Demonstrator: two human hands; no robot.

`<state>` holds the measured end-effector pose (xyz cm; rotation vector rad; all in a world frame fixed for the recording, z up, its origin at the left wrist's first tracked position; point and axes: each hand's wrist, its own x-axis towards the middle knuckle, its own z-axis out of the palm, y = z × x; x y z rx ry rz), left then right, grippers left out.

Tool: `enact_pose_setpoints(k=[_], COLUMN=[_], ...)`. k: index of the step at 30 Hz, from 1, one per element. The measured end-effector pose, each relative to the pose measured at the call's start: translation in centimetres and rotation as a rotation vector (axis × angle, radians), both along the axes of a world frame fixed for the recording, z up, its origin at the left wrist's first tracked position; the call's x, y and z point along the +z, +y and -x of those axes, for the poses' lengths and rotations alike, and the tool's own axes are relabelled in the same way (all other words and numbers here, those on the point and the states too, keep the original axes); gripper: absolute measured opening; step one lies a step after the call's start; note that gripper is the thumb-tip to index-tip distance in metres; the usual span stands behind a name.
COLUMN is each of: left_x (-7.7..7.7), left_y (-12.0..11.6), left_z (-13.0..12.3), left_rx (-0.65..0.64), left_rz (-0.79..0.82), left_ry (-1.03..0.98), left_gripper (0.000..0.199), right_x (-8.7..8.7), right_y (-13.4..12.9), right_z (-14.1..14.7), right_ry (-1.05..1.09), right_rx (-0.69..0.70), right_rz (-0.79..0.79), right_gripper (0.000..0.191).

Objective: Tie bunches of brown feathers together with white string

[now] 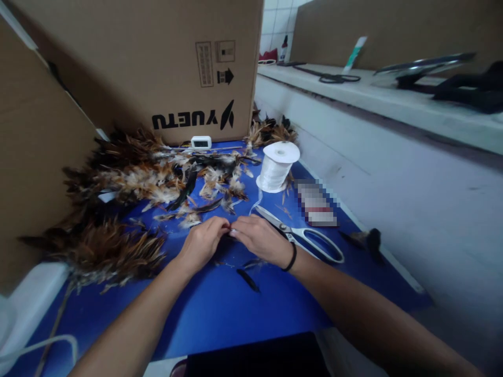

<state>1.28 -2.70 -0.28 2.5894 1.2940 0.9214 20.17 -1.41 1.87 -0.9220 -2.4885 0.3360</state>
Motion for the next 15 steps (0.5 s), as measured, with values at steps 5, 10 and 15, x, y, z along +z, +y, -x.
enact_pose_setpoints(k=[5,10,15], left_x=[-0.1,-0.3,-0.1], left_y=[0.1,0.2,0.2], left_z=[0.2,0.3,0.2], left_rx=[-0.026,-0.029,-0.049], left_rz=[-0.086,-0.134,-0.113], left_ry=[-0.036,-0.035,-0.104], left_gripper=[0.016,0.021,0.022], right_x=[0.6,1.1,0.9], right_y=[-0.3,-0.5,-0.5], right_z=[0.2,0.1,0.1], right_ry=[0.114,0.205,0.262], right_rx=[-0.027,-0.04,-0.07], right_rz=[0.153,0.189,0.15], right_gripper=[0.017,0.02,0.018])
